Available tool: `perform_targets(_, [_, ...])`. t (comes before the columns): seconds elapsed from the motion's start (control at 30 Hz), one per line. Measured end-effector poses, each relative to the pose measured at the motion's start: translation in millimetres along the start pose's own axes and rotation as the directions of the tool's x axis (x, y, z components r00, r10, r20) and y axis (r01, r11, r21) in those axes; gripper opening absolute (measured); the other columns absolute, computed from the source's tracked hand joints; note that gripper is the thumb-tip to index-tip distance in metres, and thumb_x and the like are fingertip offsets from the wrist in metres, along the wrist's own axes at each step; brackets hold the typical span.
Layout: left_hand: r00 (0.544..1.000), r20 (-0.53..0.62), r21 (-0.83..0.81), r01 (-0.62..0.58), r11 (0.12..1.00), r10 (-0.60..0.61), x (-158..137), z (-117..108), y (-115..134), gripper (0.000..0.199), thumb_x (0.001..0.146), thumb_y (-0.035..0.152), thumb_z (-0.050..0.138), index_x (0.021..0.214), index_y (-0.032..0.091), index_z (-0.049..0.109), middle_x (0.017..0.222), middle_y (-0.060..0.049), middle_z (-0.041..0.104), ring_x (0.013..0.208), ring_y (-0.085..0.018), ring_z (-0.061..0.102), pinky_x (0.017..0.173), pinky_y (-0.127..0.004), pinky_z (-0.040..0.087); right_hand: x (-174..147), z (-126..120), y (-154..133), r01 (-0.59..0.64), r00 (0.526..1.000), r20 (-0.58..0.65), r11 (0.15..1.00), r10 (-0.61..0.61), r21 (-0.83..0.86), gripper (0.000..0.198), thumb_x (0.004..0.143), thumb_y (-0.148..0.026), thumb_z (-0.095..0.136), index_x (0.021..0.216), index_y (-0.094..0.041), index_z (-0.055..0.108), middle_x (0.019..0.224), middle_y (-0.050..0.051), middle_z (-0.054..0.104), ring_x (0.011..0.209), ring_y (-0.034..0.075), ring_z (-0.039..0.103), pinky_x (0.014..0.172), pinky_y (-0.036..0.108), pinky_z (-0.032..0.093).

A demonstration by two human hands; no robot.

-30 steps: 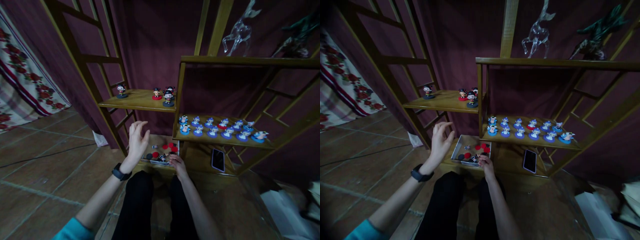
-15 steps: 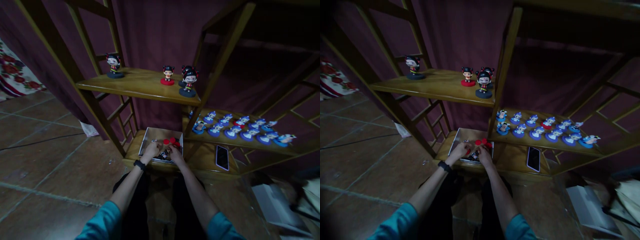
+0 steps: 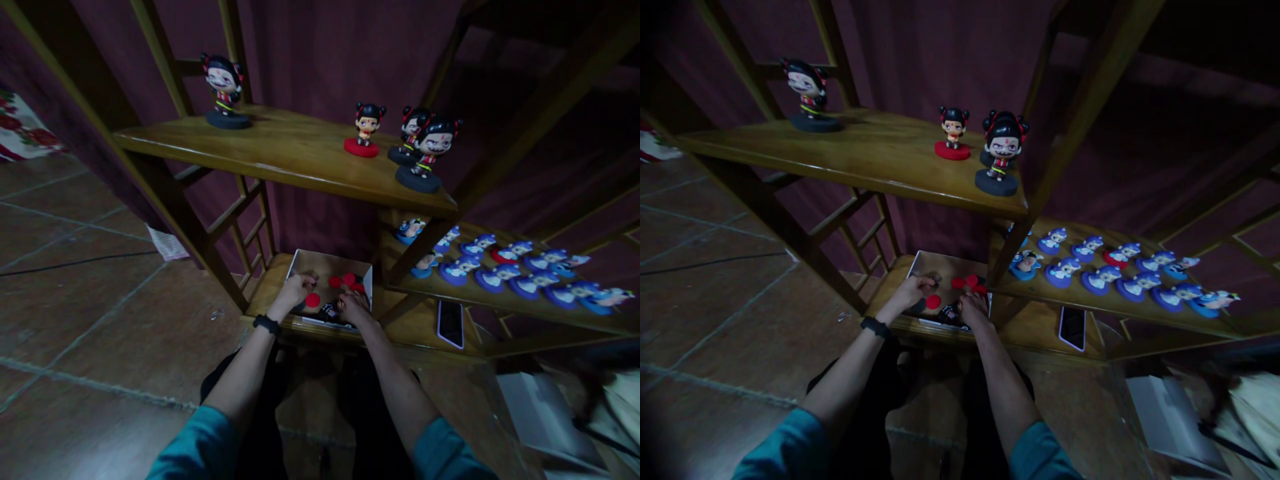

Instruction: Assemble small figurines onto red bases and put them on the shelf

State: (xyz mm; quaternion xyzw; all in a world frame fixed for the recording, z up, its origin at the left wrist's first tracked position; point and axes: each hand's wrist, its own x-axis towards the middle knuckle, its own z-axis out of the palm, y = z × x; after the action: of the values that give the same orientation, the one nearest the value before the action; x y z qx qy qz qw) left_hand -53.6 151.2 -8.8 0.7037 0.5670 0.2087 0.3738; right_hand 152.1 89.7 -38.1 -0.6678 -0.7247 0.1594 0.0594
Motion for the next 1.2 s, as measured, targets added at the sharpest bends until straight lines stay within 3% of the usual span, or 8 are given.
perform_targets(0.17, [0.995,-0.101,0.102,0.03,0.994,-0.02,0,-18,-13,0.025,0.072,0.016,0.051,0.093,0.017,0.066,0.084,-0.005,0.068,0.076,-0.015,0.061,0.069,-0.022,0.044,6,2,4,-0.071,0.993,-0.083,0.992,0.08,0.103,0.022,0.072,-0.022,0.058,0.092,-0.026,0.065,0.101,0.003,0.063,0.092,0.019,0.054,0.08,0.029,0.035])
perform_targets(0.33, [0.996,0.078,0.301,-0.059,0.952,0.037,-6,-14,-20,0.025,0.072,0.015,0.053,0.093,0.018,0.065,0.084,-0.005,0.067,0.078,-0.016,0.061,0.069,-0.022,0.043,13,3,7,-0.132,0.977,-0.133,0.966,0.164,0.222,0.024,0.074,-0.02,0.054,0.095,-0.026,0.064,0.094,0.003,0.064,0.087,0.016,0.056,0.078,0.027,0.038])
perform_targets(0.43, [0.994,0.072,0.405,-0.103,0.909,0.081,-11,-10,-17,0.029,0.071,0.015,0.055,0.098,0.018,0.064,0.091,-0.009,0.066,0.086,-0.02,0.06,0.074,-0.025,0.042,19,1,10,-0.181,0.954,-0.17,0.925,0.248,0.333,0.02,0.071,-0.022,0.056,0.089,-0.023,0.064,0.086,0.003,0.065,0.084,0.017,0.057,0.077,0.027,0.04])
perform_targets(0.63, [0.994,0.112,0.461,-0.06,0.885,0.01,-15,-8,-8,0.025,0.067,0.015,0.058,0.091,0.016,0.066,0.088,-0.011,0.066,0.088,-0.023,0.06,0.076,-0.028,0.043,25,0,14,-0.203,0.886,-0.191,0.726,0.421,0.657,0.019,0.066,-0.022,0.058,0.084,-0.022,0.062,0.073,-0.003,0.064,0.07,0.014,0.058,0.066,0.026,0.045])
perform_targets(0.73, [0.98,0.178,0.402,-0.159,0.902,0.093,-16,-1,-4,0.033,0.066,0.014,0.059,0.098,0.02,0.065,0.092,-0.008,0.065,0.09,-0.021,0.059,0.079,-0.027,0.042,24,-3,11,-0.18,0.87,-0.171,0.619,0.463,0.764,0.019,0.063,-0.023,0.06,0.083,-0.022,0.061,0.073,-0.003,0.065,0.07,0.013,0.058,0.065,0.025,0.047])
perform_targets(0.93, [0.924,0.333,0.386,-0.314,0.867,0.186,-18,18,5,0.046,0.059,0.016,0.067,0.104,0.024,0.064,0.109,-0.006,0.058,0.105,-0.024,0.051,0.088,-0.028,0.039,19,-20,3,0.025,0.814,-0.165,0.25,0.557,0.968,0.032,0.061,-0.035,0.064,0.088,-0.02,0.06,0.085,0.001,0.067,0.073,0.015,0.061,0.057,0.024,0.049])
perform_targets(1.03, [0.926,0.328,0.427,-0.323,0.844,0.188,-20,24,9,0.043,0.059,0.017,0.068,0.101,0.024,0.065,0.112,-0.008,0.053,0.109,-0.025,0.047,0.091,-0.031,0.038,16,-24,3,0.085,0.8,-0.18,0.189,0.573,0.978,0.03,0.06,-0.036,0.066,0.085,-0.02,0.061,0.081,0.001,0.068,0.073,0.015,0.062,0.056,0.024,0.05])
perform_targets(1.2, [0.936,0.31,0.446,-0.3,0.843,0.169,-15,19,3,0.046,0.057,0.019,0.07,0.102,0.024,0.064,0.113,-0.007,0.054,0.109,-0.026,0.047,0.091,-0.031,0.039,17,-25,5,0.067,0.802,-0.165,0.187,0.574,0.98,0.029,0.06,-0.037,0.068,0.083,-0.02,0.061,0.076,0.001,0.068,0.069,0.016,0.063,0.053,0.024,0.049])
